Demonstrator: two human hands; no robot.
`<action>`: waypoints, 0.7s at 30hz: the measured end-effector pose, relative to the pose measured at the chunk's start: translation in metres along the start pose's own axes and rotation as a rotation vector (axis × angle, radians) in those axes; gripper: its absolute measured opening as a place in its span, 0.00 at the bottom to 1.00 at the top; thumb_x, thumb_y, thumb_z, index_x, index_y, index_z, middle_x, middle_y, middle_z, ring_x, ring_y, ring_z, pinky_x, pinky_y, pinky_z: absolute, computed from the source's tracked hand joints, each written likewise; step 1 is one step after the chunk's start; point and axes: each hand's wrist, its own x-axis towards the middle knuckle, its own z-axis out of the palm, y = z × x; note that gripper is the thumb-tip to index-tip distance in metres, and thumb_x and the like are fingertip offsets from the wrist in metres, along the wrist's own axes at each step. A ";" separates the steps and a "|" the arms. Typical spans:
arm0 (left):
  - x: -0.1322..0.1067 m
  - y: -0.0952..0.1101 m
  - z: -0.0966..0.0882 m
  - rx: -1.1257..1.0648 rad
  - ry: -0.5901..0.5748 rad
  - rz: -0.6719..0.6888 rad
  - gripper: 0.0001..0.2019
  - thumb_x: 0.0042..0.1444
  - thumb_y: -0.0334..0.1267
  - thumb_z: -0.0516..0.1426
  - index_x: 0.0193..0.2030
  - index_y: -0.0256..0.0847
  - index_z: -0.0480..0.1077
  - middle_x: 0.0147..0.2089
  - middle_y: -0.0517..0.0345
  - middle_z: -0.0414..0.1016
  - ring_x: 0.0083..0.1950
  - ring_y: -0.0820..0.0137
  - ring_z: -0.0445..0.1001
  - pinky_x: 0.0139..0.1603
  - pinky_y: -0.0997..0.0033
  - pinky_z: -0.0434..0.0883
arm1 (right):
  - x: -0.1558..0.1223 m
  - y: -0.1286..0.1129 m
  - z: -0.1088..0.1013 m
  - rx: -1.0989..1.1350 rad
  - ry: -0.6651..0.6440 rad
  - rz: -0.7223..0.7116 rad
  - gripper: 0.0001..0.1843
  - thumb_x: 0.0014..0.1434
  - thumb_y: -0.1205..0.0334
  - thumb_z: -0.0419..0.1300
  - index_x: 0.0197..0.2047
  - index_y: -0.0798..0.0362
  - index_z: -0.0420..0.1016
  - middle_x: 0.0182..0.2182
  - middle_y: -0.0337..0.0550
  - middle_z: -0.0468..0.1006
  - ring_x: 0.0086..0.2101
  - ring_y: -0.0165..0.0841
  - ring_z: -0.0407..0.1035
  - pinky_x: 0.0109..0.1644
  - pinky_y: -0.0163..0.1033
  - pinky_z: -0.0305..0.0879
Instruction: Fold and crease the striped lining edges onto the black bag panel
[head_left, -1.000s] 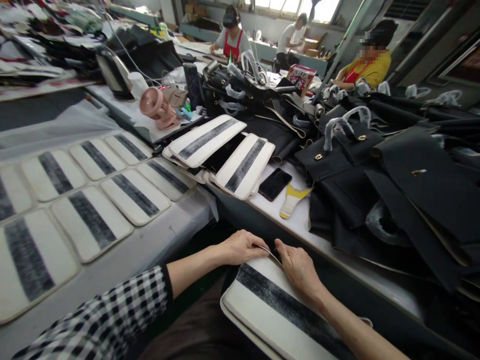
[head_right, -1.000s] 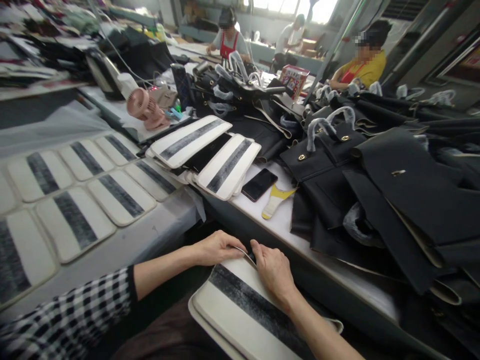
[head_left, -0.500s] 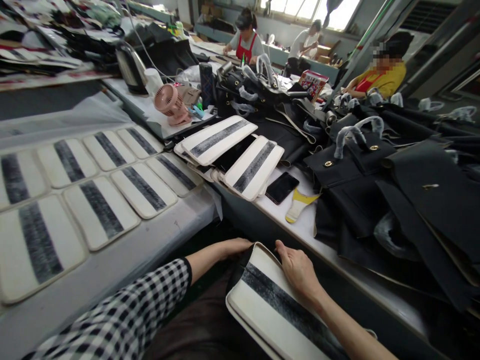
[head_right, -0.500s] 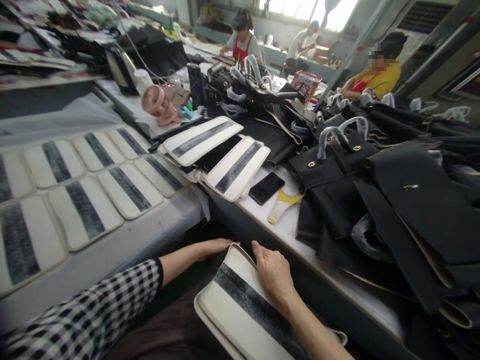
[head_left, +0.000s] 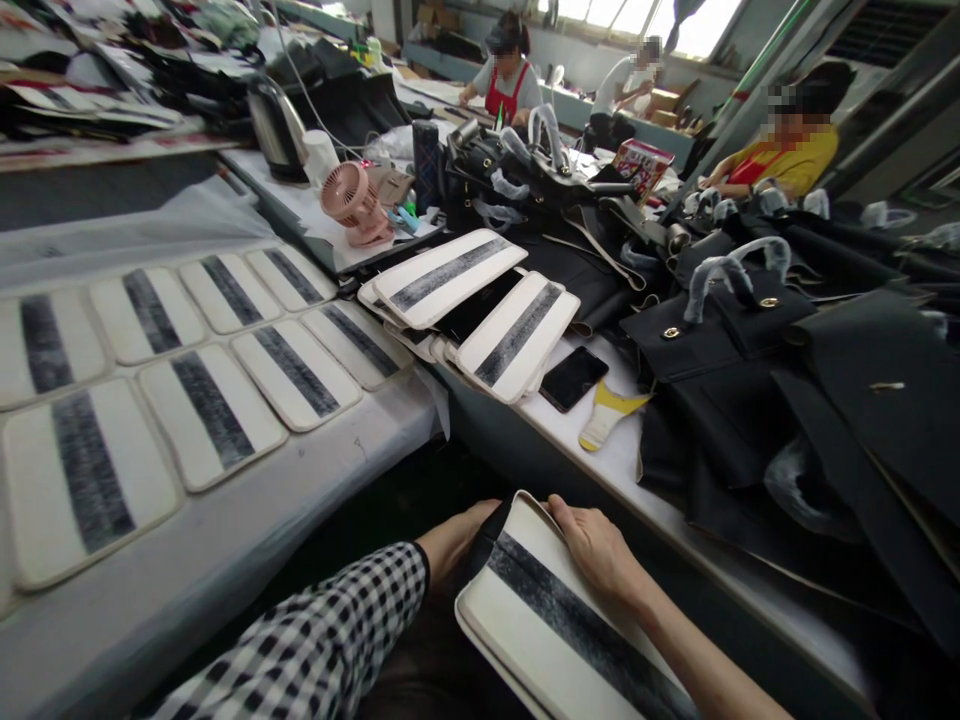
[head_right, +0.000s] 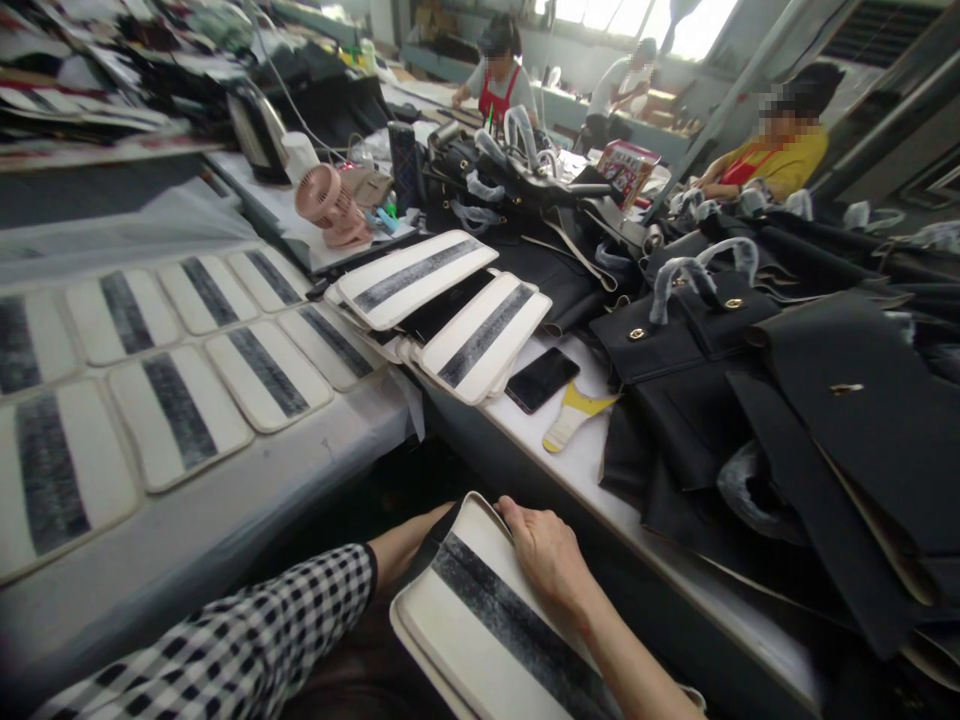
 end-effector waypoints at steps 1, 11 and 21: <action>0.001 0.000 0.001 -0.012 0.012 -0.004 0.26 0.56 0.62 0.54 0.44 0.38 0.71 0.39 0.51 0.75 0.47 0.61 0.74 0.50 0.64 0.70 | -0.001 -0.001 0.000 0.013 -0.022 -0.014 0.39 0.69 0.37 0.32 0.42 0.44 0.81 0.43 0.42 0.82 0.47 0.45 0.74 0.47 0.44 0.62; 0.000 -0.002 -0.003 0.044 0.106 0.016 0.19 0.55 0.53 0.57 0.42 0.39 0.72 0.39 0.51 0.76 0.51 0.58 0.72 0.51 0.65 0.69 | 0.001 -0.008 -0.001 0.098 -0.087 -0.117 0.32 0.71 0.41 0.33 0.55 0.38 0.76 0.48 0.37 0.80 0.49 0.43 0.73 0.50 0.43 0.64; 0.037 -0.001 -0.010 0.367 0.092 0.039 0.20 0.54 0.56 0.58 0.31 0.38 0.73 0.30 0.50 0.74 0.39 0.60 0.74 0.41 0.64 0.70 | 0.007 -0.012 0.000 0.118 -0.087 -0.208 0.30 0.70 0.40 0.37 0.64 0.37 0.68 0.58 0.37 0.73 0.57 0.43 0.68 0.60 0.47 0.61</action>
